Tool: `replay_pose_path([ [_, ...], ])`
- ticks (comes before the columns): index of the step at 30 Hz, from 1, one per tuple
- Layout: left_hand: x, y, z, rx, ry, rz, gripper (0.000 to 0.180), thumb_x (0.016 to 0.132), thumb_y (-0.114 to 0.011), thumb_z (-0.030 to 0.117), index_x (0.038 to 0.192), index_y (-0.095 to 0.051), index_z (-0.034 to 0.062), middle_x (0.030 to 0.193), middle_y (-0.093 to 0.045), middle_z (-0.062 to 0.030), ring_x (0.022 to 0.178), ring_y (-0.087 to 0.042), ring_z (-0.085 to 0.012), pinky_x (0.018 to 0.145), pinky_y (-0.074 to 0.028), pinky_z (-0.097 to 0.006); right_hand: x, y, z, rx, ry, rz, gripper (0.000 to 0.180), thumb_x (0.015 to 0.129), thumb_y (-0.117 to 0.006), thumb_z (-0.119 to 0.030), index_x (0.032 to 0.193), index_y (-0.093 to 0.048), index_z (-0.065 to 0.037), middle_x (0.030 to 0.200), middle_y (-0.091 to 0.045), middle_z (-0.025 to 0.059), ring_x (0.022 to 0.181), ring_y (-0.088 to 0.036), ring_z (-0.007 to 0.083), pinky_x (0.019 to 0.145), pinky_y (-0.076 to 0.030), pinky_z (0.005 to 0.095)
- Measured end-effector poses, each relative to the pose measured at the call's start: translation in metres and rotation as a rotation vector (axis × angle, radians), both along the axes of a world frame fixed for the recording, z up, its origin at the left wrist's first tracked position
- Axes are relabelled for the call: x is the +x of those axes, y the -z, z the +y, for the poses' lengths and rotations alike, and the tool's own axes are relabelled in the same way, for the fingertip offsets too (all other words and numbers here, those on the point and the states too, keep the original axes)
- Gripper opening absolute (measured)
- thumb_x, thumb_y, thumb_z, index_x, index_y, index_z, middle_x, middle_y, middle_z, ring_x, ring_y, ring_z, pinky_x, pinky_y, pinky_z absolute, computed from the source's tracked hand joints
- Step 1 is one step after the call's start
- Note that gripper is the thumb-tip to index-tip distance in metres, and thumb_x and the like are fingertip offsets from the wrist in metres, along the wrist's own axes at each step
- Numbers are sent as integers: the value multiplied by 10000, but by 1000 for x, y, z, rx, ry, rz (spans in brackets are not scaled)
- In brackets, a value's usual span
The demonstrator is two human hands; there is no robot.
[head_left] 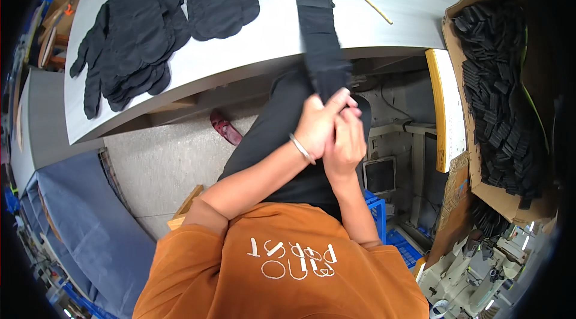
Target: Assembling black fabric components by inserting a curved stiffener into a sleeve.
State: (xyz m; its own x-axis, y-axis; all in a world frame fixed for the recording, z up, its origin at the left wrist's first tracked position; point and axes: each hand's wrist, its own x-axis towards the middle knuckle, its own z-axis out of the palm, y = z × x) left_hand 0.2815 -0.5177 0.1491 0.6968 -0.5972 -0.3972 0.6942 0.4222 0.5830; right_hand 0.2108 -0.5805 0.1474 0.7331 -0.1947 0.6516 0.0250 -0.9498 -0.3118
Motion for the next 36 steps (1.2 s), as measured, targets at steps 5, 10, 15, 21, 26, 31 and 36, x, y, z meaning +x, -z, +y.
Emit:
replay_pose_path([
  [5,21,-34,-7,-132,-31,-136,271,1013,-579,255,962,-658,1,931,-690,-103,870,-667,-166,785,-553,-299,36,-27,-7,77,70,-185,148,762,-751,21,894,-686,1,982,-705,140,873,-698,308,775,-567,368],
  [10,87,-43,-8,-266,-99,-114,276,1005,-587,241,1088,-614,-21,1019,-682,-118,929,-675,-227,836,-564,-353,67,-49,-17,110,-79,-6,338,823,-691,-38,1155,-636,-25,1109,-608,186,925,-647,356,775,-549,427],
  [15,127,-118,-14,-199,-178,-406,321,977,-641,245,1135,-617,-33,954,-696,-105,861,-696,-210,797,-577,-333,100,-91,-15,59,4,119,651,791,-672,-29,1412,-504,-127,1132,-505,215,875,-628,383,682,-537,442],
  [21,169,-190,-6,-358,-173,-620,320,981,-634,255,1096,-642,-44,908,-684,-101,842,-686,-217,783,-578,-350,154,-147,-19,-39,-40,-203,687,726,-689,-53,1387,-525,-146,1064,-529,171,834,-642,355,659,-537,420],
  [26,193,-52,-22,-176,-138,-67,221,969,-642,219,951,-631,-1,848,-655,-91,764,-667,-216,705,-574,-357,147,-63,-25,114,-83,476,698,817,-642,-73,1455,-367,-135,1035,-498,249,821,-616,474,661,-515,550],
  [31,220,-176,-25,-158,-69,-606,258,965,-652,297,957,-646,39,815,-651,-32,758,-665,-167,704,-560,-320,191,-137,-31,97,-74,105,684,807,-651,-63,1440,-399,-125,965,-492,211,789,-624,431,621,-522,499],
  [36,238,-237,-23,-393,-88,-744,292,962,-656,301,929,-626,12,812,-643,-53,699,-652,-169,671,-568,-326,206,-193,-36,-23,-103,-144,628,765,-672,-59,1368,-513,-133,979,-505,178,817,-632,385,639,-531,460],
])
